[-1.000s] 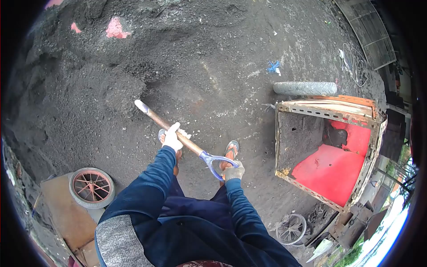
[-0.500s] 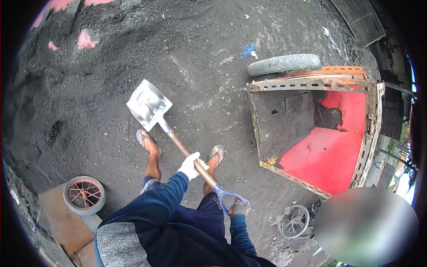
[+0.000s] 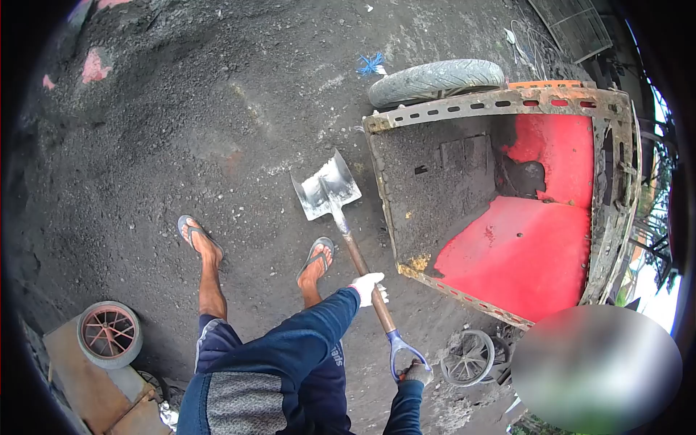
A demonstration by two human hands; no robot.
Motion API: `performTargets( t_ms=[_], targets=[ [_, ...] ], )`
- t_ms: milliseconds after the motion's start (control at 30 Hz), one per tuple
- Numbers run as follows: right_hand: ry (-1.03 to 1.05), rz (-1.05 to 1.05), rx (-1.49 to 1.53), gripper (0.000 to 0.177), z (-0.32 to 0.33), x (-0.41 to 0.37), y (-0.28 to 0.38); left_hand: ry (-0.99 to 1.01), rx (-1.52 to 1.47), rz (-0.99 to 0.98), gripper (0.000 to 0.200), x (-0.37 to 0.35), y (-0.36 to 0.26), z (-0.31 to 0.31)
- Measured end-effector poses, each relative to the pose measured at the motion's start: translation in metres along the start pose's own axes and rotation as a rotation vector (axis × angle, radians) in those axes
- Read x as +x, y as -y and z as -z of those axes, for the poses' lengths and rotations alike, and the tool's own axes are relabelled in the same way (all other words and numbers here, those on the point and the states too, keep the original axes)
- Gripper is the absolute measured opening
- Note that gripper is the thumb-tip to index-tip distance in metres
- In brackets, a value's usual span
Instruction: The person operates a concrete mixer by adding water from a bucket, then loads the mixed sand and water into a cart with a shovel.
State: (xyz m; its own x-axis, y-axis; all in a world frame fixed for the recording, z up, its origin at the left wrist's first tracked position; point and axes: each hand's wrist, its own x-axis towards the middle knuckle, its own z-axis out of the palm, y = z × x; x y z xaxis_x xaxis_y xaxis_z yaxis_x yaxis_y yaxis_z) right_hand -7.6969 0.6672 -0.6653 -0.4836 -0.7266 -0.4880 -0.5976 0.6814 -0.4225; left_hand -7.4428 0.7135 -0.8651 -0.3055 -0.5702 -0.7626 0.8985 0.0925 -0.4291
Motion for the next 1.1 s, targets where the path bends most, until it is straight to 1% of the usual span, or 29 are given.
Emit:
performTargets(
  t_ms=[33,67,100,133,167,200,233,267,300,333,367,400,433,500,567,600,633,667,700,800,833,867,900,933,967,1000,1033,1067,1100],
  targets=[
    [0.075,-0.01,0.0,0.004,0.019,0.006,0.01,0.03,-0.016,-0.023,0.04,0.001,0.011,-0.005],
    [0.135,0.019,0.007,0.004,0.024,0.014,0.015,0.01,-0.005,-0.041,0.04,0.001,0.015,-0.012],
    [0.153,0.081,0.036,0.003,0.024,0.019,0.013,-0.016,-0.001,-0.065,0.039,-0.001,0.016,-0.017],
    [0.169,0.14,0.064,0.003,0.021,0.018,0.01,-0.047,-0.01,-0.089,0.033,-0.004,0.017,-0.021],
    [0.185,0.207,0.095,0.003,0.014,0.02,0.013,-0.071,-0.012,-0.184,0.03,-0.012,0.014,-0.019],
    [0.211,0.24,0.008,0.003,0.006,0.022,0.014,-0.053,0.021,-0.209,0.028,-0.022,0.002,-0.008],
    [0.25,0.259,-0.084,0.006,-0.007,0.019,0.006,-0.068,-0.02,-0.263,0.026,-0.038,-0.01,0.006],
    [0.273,0.462,-0.022,0.006,-0.024,0.011,-0.005,-0.119,-0.025,-0.417,0.024,-0.083,-0.017,0.006],
    [0.297,0.662,0.044,0.007,-0.039,0.0,-0.011,0.005,-0.093,-0.477,0.026,-0.091,-0.033,0.034],
    [0.373,0.663,0.063,0.008,-0.05,-0.015,-0.003,0.103,-0.183,-0.491,0.027,-0.12,-0.042,0.047],
    [0.44,0.664,0.08,0.009,-0.054,-0.033,0.008,0.048,-0.176,-0.55,0.03,-0.158,-0.039,0.046],
    [0.5,0.663,0.102,0.01,-0.052,-0.048,0.008,0.019,-0.215,-0.579,0.03,-0.2,-0.027,0.032],
    [0.458,0.656,0.069,0.01,-0.043,-0.051,0.002,0.0,-0.257,-0.606,0.03,-0.223,-0.016,0.021],
    [0.365,0.665,0.018,0.011,-0.025,-0.049,-0.004,0.082,-0.228,-0.568,0.028,-0.176,-0.001,0.059],
    [0.34,0.491,-0.011,0.01,0.027,-0.025,-0.026,-0.039,-0.221,-0.389,0.028,-0.126,0.043,0.08],
    [0.254,0.531,0.04,0.009,0.05,-0.009,-0.043,-0.022,-0.258,-0.269,0.028,-0.112,0.068,0.081],
    [0.243,0.39,0.059,0.009,0.076,-0.017,-0.04,-0.022,-0.266,-0.176,0.032,-0.098,0.091,0.082],
    [0.186,0.334,-0.011,0.009,0.097,-0.013,-0.042,-0.029,-0.279,-0.124,0.033,-0.081,0.115,0.083],
    [0.131,0.278,-0.079,0.01,0.099,-0.011,-0.042,-0.037,-0.292,-0.075,0.034,-0.068,0.12,0.088],
    [0.13,0.422,-0.135,0.011,0.031,-0.037,-0.041,-0.029,-0.378,-0.121,0.034,-0.075,0.068,0.122],
    [0.238,0.471,-0.168,0.011,-0.014,-0.05,-0.047,0.007,-0.344,-0.272,0.03,-0.089,0.027,0.146],
    [0.349,0.515,-0.204,0.011,-0.073,-0.106,-0.037,0.038,-0.311,-0.423,0.026,-0.102,-0.028,0.184],
    [0.398,0.563,-0.287,0.009,-0.121,-0.169,-0.029,0.021,-0.376,-0.37,0.025,-0.122,-0.09,0.222],
    [0.491,0.685,-0.312,0.01,-0.176,-0.16,-0.057,-0.058,-0.4,-0.445,0.025,-0.153,-0.141,0.25],
    [0.51,0.834,-0.28,0.012,-0.212,-0.198,-0.071,-0.122,-0.331,-0.536,0.023,-0.192,-0.181,0.275],
    [0.554,0.908,-0.256,0.01,-0.235,-0.246,-0.074,-0.09,-0.285,-0.65,0.02,-0.233,-0.208,0.295],
    [0.605,0.955,-0.203,0.011,-0.246,-0.281,-0.081,-0.107,-0.263,-0.721,0.017,-0.272,-0.222,0.305],
    [0.7,0.786,-0.044,0.009,-0.238,-0.334,-0.074,-0.076,-0.304,-0.707,0.015,-0.296,-0.231,0.322],
    [0.688,1.055,-0.118,0.01,-0.243,-0.341,-0.081,-0.041,-0.352,-0.761,0.016,-0.314,-0.236,0.341]
  ],
)
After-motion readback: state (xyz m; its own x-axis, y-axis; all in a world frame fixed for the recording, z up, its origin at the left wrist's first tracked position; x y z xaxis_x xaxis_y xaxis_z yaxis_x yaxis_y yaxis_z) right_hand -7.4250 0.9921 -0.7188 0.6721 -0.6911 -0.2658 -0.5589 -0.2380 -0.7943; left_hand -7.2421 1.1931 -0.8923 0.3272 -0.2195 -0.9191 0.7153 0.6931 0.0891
